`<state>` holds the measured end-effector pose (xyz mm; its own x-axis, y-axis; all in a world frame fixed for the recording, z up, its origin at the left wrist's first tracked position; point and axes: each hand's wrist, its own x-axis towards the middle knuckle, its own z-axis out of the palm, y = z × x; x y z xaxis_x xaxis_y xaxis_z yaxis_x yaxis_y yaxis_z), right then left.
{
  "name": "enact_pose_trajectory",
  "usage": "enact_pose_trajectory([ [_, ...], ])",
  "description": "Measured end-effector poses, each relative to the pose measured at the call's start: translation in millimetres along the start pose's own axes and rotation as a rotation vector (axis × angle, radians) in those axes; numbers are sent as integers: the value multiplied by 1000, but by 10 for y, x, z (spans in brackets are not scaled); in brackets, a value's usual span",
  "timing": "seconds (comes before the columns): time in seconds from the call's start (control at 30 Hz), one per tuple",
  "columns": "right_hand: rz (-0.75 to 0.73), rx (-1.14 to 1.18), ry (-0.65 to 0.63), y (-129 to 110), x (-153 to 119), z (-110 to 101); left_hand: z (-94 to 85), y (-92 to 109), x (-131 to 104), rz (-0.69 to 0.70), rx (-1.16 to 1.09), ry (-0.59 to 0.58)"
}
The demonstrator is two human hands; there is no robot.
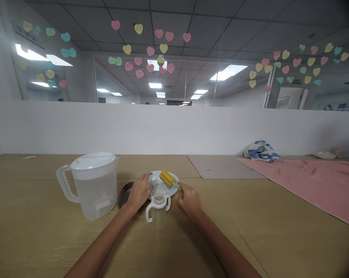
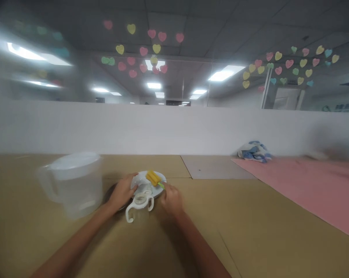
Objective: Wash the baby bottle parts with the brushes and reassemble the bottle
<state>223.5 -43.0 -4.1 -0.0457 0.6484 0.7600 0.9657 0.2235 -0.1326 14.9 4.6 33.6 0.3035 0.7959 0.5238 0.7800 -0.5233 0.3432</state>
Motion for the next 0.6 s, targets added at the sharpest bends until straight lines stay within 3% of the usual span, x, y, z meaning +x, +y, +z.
enact_pose_trajectory([
  [0.1, -178, 51, 12, 3, -13, -5, -1, -162, -218, 187, -127, 81],
  [0.2, -300, 59, 60, 45, -29, 4, 40, -286, -330, 266, -173, 122],
  [0.33, -431, 68, 63, 80, -13, -32, 53, -259, -364, 362, -222, 139],
  [0.43, -519, 78, 63, 63, 14, -77, 14, -158, -380, 348, -282, 167],
  [0.6, -564, 85, 177, 68, 14, -82, -52, -69, -418, 203, -398, 269],
])
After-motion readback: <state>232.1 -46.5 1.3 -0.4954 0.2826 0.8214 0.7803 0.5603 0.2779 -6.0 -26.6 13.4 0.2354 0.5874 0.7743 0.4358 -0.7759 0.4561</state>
